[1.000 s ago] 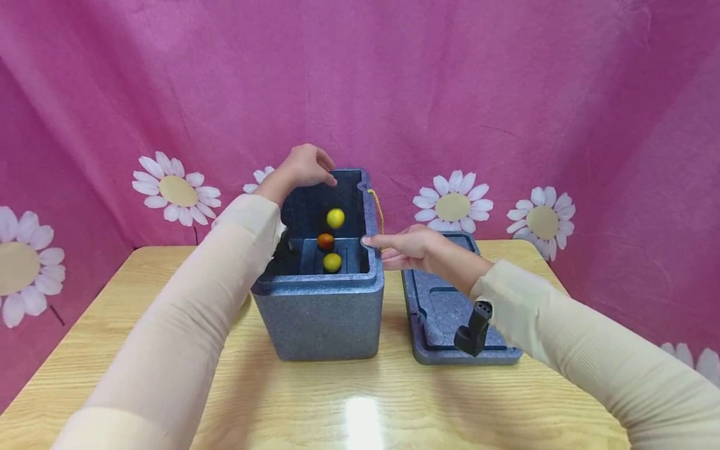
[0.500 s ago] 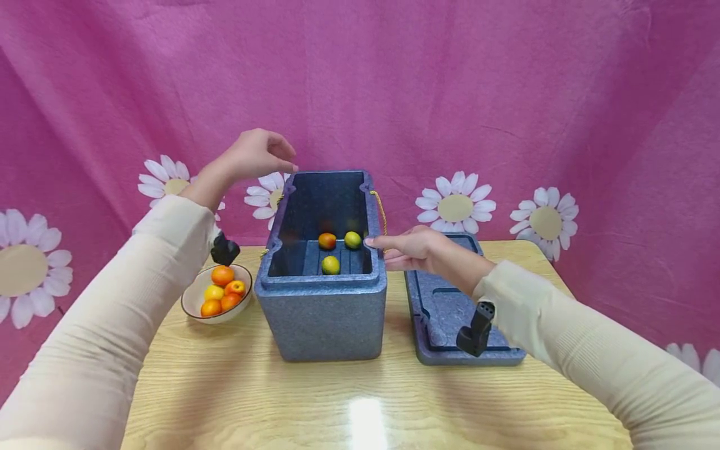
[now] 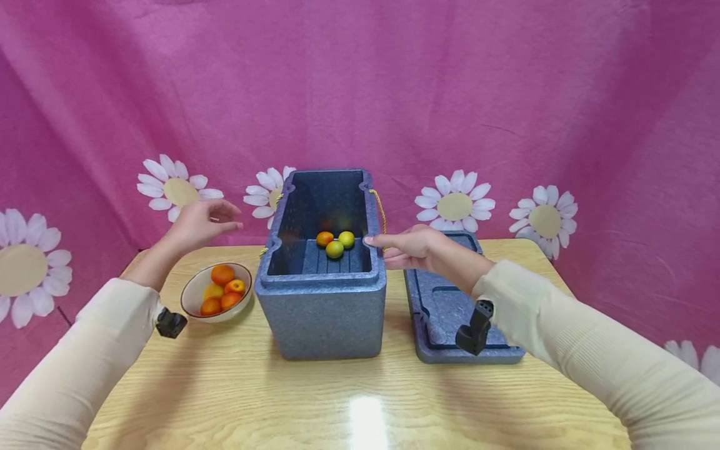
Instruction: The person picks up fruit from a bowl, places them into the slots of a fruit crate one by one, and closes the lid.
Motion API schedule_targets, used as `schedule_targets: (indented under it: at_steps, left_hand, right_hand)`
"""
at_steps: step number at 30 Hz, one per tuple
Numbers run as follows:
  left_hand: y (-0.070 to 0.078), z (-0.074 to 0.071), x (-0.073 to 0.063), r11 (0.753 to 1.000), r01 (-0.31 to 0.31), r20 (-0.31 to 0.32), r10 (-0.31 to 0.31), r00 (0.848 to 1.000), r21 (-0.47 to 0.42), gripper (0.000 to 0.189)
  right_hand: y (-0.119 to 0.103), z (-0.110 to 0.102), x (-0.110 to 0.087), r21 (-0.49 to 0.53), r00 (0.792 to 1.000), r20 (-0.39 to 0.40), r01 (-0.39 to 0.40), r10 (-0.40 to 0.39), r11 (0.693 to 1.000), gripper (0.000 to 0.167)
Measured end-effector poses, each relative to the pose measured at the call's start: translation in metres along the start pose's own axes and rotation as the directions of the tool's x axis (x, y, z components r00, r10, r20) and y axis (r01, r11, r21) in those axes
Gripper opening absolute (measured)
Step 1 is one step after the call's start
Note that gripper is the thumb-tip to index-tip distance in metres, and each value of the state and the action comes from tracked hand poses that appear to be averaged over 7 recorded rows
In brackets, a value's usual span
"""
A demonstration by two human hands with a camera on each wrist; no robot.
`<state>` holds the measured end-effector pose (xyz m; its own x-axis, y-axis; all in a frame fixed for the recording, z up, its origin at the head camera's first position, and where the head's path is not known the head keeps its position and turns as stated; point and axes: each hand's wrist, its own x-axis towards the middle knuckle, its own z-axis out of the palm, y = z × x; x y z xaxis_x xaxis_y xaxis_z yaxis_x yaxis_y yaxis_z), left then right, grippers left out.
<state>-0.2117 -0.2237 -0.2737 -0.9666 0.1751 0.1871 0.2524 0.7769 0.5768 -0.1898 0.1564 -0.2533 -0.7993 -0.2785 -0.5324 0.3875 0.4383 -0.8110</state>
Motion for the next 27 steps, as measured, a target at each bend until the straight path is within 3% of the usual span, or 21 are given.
schedule_targets:
  at_steps: [4, 9, 15, 19, 27]
  left_hand:
    - [-0.026, 0.014, -0.016, 0.999, 0.032, -0.009, -0.032, 0.999, -0.003, 0.035]
    - [-0.043, 0.026, -0.032, 0.998, 0.067, 0.022, -0.067, 0.998, -0.007, 0.035]
    - [-0.057, 0.041, -0.047, 1.0, 0.001, 0.058, 0.0, 0.998, -0.026, 0.029]
    - [-0.062, 0.048, -0.057, 1.0, -0.023, 0.098, 0.021, 0.995, 0.015, 0.025]
    - [-0.073, 0.055, -0.066, 0.989, -0.125, 0.195, 0.107, 0.975, 0.084, 0.02]
  right_hand:
    - [0.001, 0.0, 0.0, 0.001, 1.0, 0.0, -0.004, 0.004, 1.0, 0.083]
    - [0.001, 0.0, 0.001, 0.001, 1.0, -0.009, -0.007, 0.007, 1.0, 0.084]
    - [0.0, 0.0, 0.001, 0.003, 1.0, -0.018, 0.0, 0.0, 1.0, 0.08]
    - [0.0, 0.001, 0.001, -0.005, 1.0, -0.021, -0.009, 0.009, 1.0, 0.08]
    - [0.0, 0.001, 0.0, 0.009, 1.0, -0.024, -0.012, 0.012, 1.0, 0.078]
